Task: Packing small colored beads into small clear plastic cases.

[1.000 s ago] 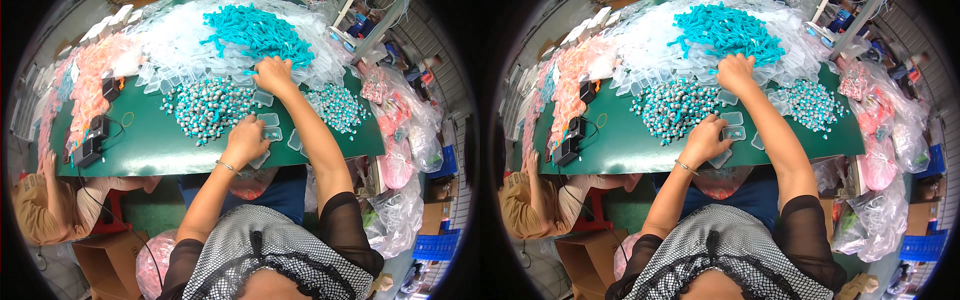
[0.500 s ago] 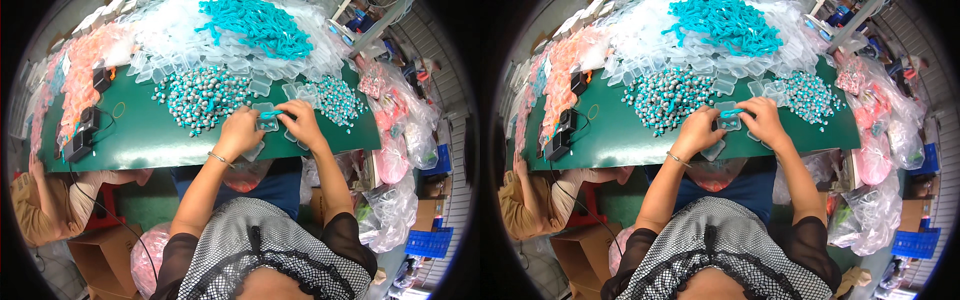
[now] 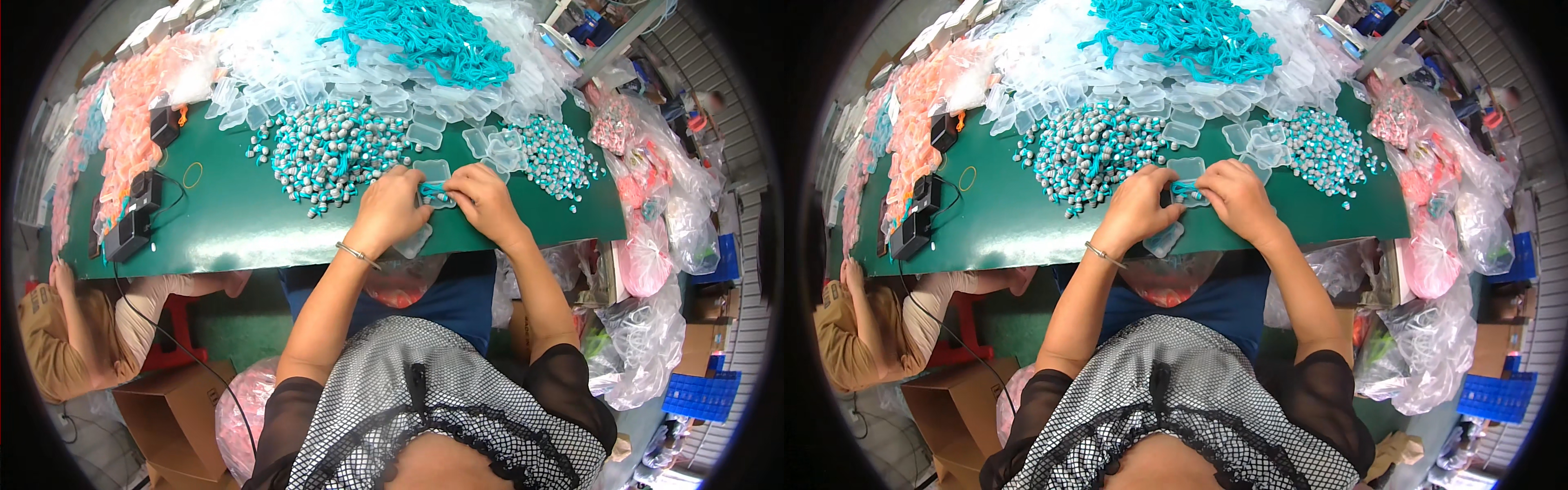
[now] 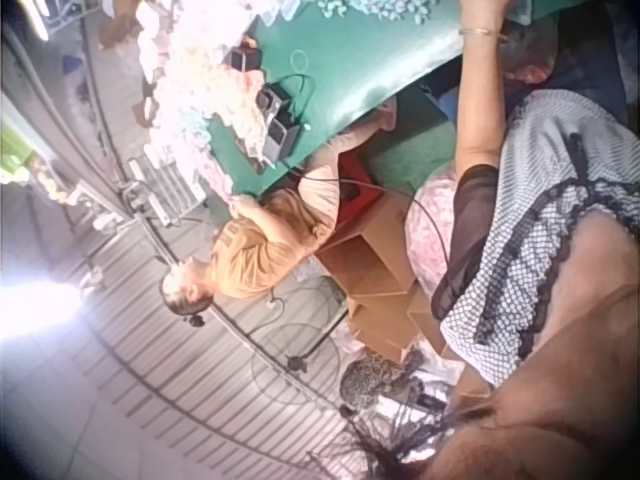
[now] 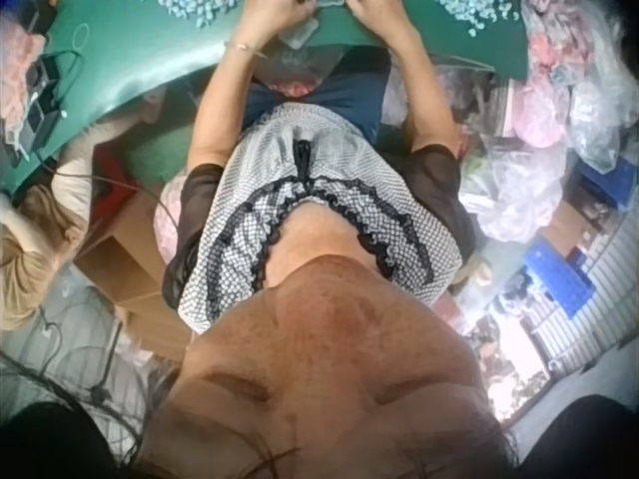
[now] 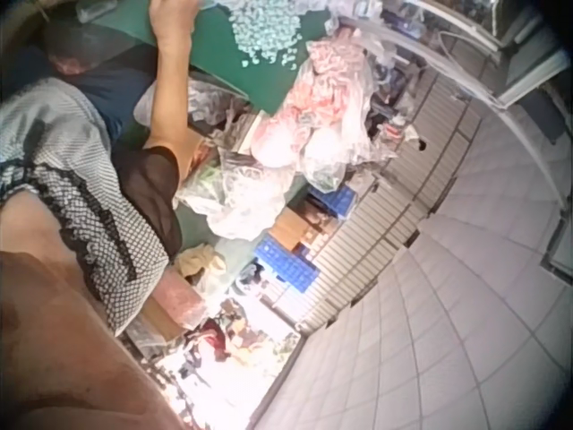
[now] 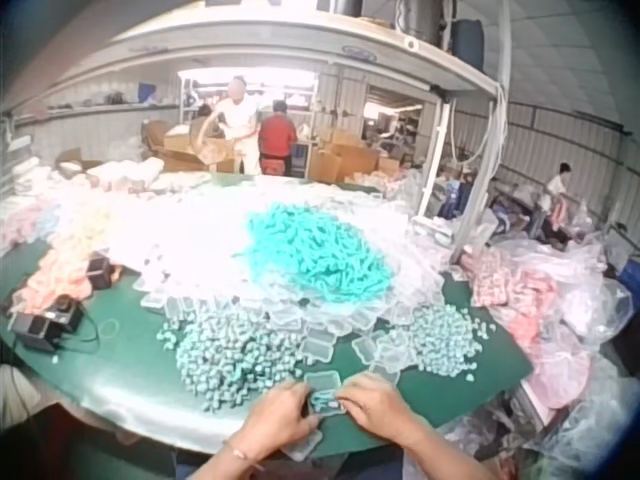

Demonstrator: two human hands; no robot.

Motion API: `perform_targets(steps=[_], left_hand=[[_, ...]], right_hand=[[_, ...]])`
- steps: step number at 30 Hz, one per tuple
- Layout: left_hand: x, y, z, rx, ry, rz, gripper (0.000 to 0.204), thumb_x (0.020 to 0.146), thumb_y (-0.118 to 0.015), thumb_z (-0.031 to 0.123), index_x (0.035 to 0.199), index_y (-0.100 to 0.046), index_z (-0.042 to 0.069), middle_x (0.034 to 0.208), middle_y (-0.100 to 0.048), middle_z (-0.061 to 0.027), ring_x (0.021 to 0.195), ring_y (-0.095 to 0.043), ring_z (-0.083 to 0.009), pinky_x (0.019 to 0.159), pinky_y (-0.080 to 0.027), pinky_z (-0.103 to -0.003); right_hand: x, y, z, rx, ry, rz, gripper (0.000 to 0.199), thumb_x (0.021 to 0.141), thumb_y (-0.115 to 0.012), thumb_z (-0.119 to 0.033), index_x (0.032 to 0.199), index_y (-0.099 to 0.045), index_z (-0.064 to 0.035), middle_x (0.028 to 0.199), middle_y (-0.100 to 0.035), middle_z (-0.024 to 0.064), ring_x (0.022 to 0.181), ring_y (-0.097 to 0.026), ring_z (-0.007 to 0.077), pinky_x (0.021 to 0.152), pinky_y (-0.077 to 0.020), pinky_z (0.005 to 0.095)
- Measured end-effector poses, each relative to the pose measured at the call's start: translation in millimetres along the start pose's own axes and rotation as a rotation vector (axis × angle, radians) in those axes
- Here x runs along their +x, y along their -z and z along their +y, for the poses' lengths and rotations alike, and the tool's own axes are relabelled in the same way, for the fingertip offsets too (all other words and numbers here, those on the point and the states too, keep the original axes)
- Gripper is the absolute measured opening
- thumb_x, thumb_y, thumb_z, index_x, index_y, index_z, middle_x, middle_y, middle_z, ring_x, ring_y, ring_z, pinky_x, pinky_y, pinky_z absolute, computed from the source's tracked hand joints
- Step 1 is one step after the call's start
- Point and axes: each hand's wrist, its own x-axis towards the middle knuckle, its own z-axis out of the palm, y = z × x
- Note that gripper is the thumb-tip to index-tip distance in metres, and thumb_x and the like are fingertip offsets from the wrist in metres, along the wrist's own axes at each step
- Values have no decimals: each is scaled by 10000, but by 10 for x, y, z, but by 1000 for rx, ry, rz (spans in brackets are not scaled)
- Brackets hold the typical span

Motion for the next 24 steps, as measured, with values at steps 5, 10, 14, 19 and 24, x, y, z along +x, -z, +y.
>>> perform_targets(steps=[5, 10, 14, 19, 24], left_hand=[[-11, 25, 0, 2, 13, -20, 424, 701, -795, 195, 1068, -682, 16, 969, -654, -162, 899, -651, -348, 780, -525, -429], [-8, 39, 21, -25, 5, -35, 344, 721, -738, 163, 1025, -687, 9, 1010, -647, -189, 950, -645, -386, 823, -529, -463], [-5, 29, -21, -8, -6, -9, 404, 702, -796, 193, 1048, -691, 15, 964, -649, -169, 893, -652, -356, 779, -527, -433], [-1, 50, 1, -29, 0, -48, 334, 730, -745, 170, 1016, -693, 4, 1016, -640, -197, 944, -644, -394, 820, -530, -469], [18, 19, -17, -64, -20, -26, 389, 705, -789, 152, 1029, -642, -8, 950, -648, -180, 894, -652, -366, 774, -525, -443]], right_hand=[[-16, 70, -141, -252, 178, -38, 209, 748, -708, -31, 951, -696, -78, 950, -657, 47, 919, -614, 241, 854, -442, 395], [-99, -8, -154, -342, 212, 24, 224, 744, -673, -25, 963, -689, -67, 948, -663, 43, 931, -613, 232, 855, -423, 397], [-71, 25, -170, -385, 234, 15, 229, 779, -660, -39, 1006, -679, -59, 960, -665, 49, 938, -614, 247, 853, -421, 403], [131, 36, -114, -274, -34, 70, 221, 864, -649, -79, 1085, -652, -82, 976, -660, 72, 957, -615, 285, 856, -425, 412], [198, -41, 99, -141, -92, -13, 243, 825, -711, -52, 1058, -639, -55, 973, -651, 107, 896, -625, 301, 785, -466, 403]])
